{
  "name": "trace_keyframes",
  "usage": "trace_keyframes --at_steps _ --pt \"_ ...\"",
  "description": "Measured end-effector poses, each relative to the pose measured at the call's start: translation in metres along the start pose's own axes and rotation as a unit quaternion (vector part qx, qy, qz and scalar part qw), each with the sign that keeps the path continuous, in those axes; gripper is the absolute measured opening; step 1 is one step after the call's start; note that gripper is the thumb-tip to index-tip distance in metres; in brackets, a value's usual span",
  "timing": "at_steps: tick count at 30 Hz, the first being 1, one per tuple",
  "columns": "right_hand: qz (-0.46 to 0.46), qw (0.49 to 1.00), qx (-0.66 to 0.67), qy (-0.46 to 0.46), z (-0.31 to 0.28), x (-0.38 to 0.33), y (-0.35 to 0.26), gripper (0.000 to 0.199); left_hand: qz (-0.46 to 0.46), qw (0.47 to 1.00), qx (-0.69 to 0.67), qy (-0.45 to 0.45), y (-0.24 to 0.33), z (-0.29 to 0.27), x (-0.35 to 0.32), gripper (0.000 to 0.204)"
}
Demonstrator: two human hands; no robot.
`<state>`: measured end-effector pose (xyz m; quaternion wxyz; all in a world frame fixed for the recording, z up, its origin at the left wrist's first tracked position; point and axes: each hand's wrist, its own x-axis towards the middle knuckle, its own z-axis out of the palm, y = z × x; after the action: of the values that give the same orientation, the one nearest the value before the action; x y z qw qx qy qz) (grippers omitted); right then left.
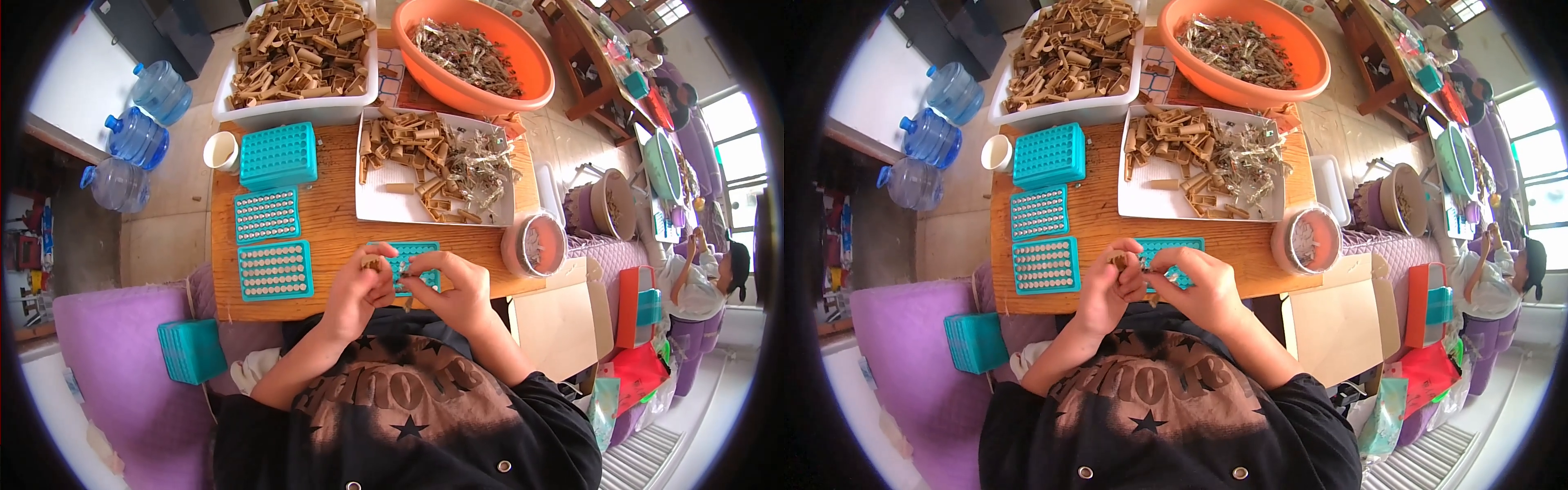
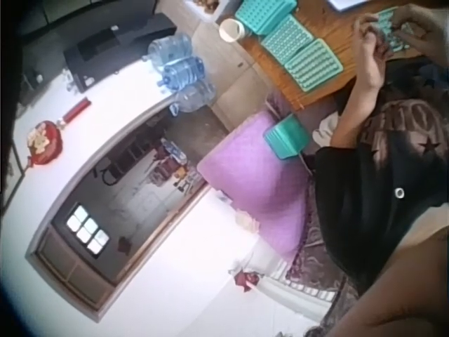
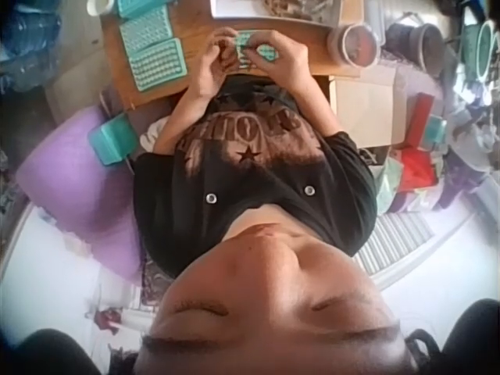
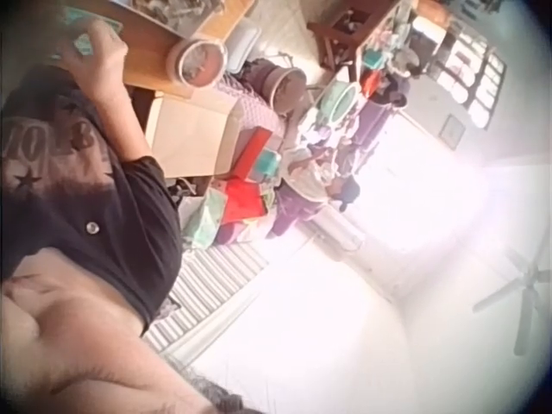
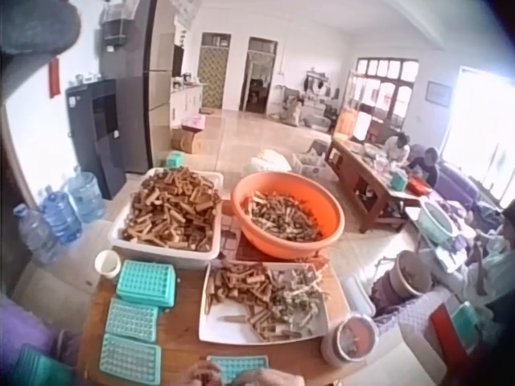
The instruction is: The person assembles small products by hand, inserting metallic components into wooden pieces and then organizing the finished products into plastic trays.
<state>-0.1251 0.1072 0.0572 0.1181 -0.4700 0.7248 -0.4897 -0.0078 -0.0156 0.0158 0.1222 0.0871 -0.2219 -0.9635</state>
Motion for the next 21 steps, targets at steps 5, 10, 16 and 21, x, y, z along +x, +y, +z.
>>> trace_keyframes --at_steps 5,10,16,21 --pt "0.157 0.962 0.225 -0.002 0.011 -0.001 -0.001 0.012 0.079 0.994 0.075 0.014 -0.003 -0.001 0.000 0.031" --pt "0.166 0.951 0.259 -0.012 0.024 -0.001 -0.001 0.010 0.113 0.970 0.215 0.015 -0.003 -0.010 -0.004 0.033" --pt "0.189 0.924 0.308 -0.127 0.012 0.003 0.006 0.004 0.084 0.959 0.271 0.011 0.012 -0.025 -0.006 0.036" --pt "0.217 0.867 0.396 -0.212 0.007 0.002 0.023 0.016 0.102 0.793 0.596 -0.077 0.040 0.004 -0.010 0.036"
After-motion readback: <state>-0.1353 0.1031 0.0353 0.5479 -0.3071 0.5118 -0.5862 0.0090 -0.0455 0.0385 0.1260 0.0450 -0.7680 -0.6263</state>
